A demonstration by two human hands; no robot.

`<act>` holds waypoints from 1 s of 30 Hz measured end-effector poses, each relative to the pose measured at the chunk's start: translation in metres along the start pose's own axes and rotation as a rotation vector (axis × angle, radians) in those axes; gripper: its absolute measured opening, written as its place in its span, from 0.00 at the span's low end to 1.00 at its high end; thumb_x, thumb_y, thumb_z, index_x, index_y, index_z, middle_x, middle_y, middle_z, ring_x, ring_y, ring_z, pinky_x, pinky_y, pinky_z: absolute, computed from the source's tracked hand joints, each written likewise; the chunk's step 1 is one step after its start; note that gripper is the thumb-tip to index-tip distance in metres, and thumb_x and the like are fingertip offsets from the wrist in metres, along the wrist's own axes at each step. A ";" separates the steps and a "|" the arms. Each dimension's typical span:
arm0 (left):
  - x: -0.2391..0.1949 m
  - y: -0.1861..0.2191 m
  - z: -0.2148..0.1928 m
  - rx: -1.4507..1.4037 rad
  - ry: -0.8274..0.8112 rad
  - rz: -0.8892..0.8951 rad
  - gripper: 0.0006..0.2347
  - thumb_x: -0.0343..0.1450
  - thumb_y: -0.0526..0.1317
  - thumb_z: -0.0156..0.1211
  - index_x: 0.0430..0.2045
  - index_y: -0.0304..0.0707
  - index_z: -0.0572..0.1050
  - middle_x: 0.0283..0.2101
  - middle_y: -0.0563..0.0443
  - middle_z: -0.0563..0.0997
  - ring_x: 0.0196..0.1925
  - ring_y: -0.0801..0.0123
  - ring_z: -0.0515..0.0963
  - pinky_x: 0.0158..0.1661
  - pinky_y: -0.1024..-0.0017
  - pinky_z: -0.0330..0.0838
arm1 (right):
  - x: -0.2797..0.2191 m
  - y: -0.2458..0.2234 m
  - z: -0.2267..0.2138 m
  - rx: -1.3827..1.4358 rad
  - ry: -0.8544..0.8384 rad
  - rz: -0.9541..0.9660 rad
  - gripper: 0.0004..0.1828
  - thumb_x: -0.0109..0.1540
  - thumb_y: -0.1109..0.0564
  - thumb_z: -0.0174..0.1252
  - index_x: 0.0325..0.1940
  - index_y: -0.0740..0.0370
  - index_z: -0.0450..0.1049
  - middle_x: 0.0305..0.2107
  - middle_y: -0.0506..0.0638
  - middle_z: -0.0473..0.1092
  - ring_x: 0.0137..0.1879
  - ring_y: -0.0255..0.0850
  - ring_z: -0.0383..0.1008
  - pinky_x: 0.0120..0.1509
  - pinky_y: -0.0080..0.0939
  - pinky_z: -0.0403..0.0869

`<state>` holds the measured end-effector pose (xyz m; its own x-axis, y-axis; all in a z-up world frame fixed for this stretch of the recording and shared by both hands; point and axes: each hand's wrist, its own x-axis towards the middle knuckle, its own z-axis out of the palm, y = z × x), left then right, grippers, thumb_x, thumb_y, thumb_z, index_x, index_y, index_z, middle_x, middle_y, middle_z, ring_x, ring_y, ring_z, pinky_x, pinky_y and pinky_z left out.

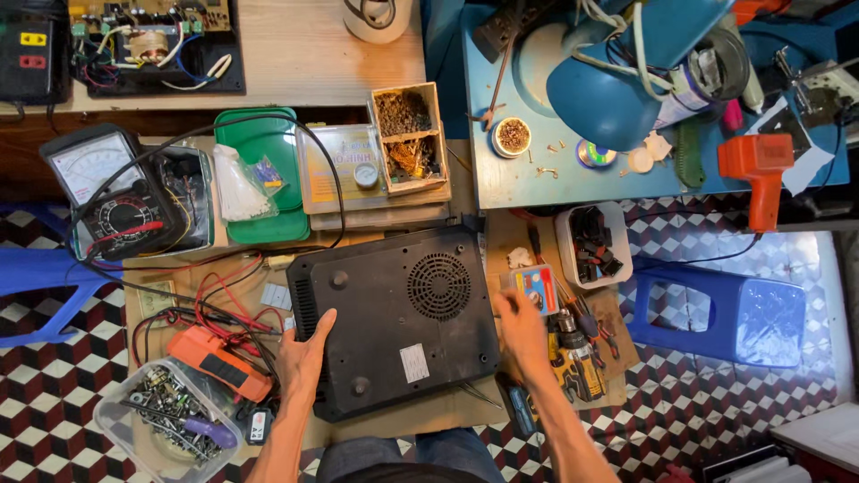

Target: The person disassembles an induction cooktop, removes the glass panel, and uses a power drill to remove screws from the internal components. They handle the cooktop, screws, and tools while working at a cluttered workbench.

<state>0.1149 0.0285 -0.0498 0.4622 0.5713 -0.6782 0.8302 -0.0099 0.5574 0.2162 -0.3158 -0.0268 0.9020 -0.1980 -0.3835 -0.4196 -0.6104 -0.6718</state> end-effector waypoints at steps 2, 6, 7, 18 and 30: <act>-0.002 0.002 0.000 0.045 0.026 -0.032 0.35 0.58 0.66 0.66 0.42 0.28 0.79 0.43 0.34 0.85 0.45 0.50 0.84 0.49 0.58 0.74 | -0.016 0.031 0.029 0.068 -0.024 0.049 0.33 0.58 0.42 0.65 0.58 0.67 0.72 0.48 0.58 0.75 0.55 0.46 0.75 0.61 0.44 0.71; 0.004 -0.001 0.006 0.073 -0.008 -0.099 0.36 0.58 0.67 0.65 0.44 0.28 0.79 0.45 0.35 0.84 0.46 0.48 0.84 0.48 0.55 0.76 | -0.021 0.066 0.051 0.036 0.015 0.042 0.48 0.53 0.42 0.72 0.66 0.73 0.62 0.56 0.67 0.68 0.62 0.56 0.70 0.64 0.51 0.68; 0.005 -0.004 0.006 0.117 0.017 -0.064 0.37 0.59 0.67 0.66 0.46 0.27 0.77 0.46 0.34 0.82 0.48 0.48 0.82 0.49 0.54 0.74 | -0.019 0.067 0.053 0.014 0.029 0.020 0.51 0.51 0.42 0.74 0.68 0.75 0.60 0.58 0.70 0.66 0.63 0.58 0.68 0.65 0.52 0.67; 0.010 -0.007 -0.009 0.081 -0.013 -0.058 0.34 0.60 0.64 0.67 0.48 0.32 0.79 0.47 0.44 0.83 0.47 0.60 0.81 0.49 0.62 0.72 | -0.079 0.045 0.063 0.094 0.127 0.131 0.47 0.51 0.45 0.73 0.68 0.70 0.63 0.59 0.68 0.66 0.66 0.59 0.67 0.69 0.52 0.66; 0.024 -0.027 -0.007 0.141 -0.087 -0.081 0.33 0.64 0.64 0.66 0.46 0.28 0.80 0.46 0.43 0.82 0.47 0.59 0.79 0.48 0.63 0.70 | -0.071 0.058 0.062 0.179 0.115 0.193 0.44 0.53 0.46 0.71 0.69 0.65 0.64 0.61 0.64 0.67 0.67 0.56 0.66 0.70 0.51 0.65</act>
<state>0.1013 0.0479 -0.0780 0.4120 0.5017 -0.7606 0.8986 -0.0855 0.4303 0.1215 -0.2898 -0.0780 0.8049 -0.3892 -0.4481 -0.5869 -0.4102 -0.6981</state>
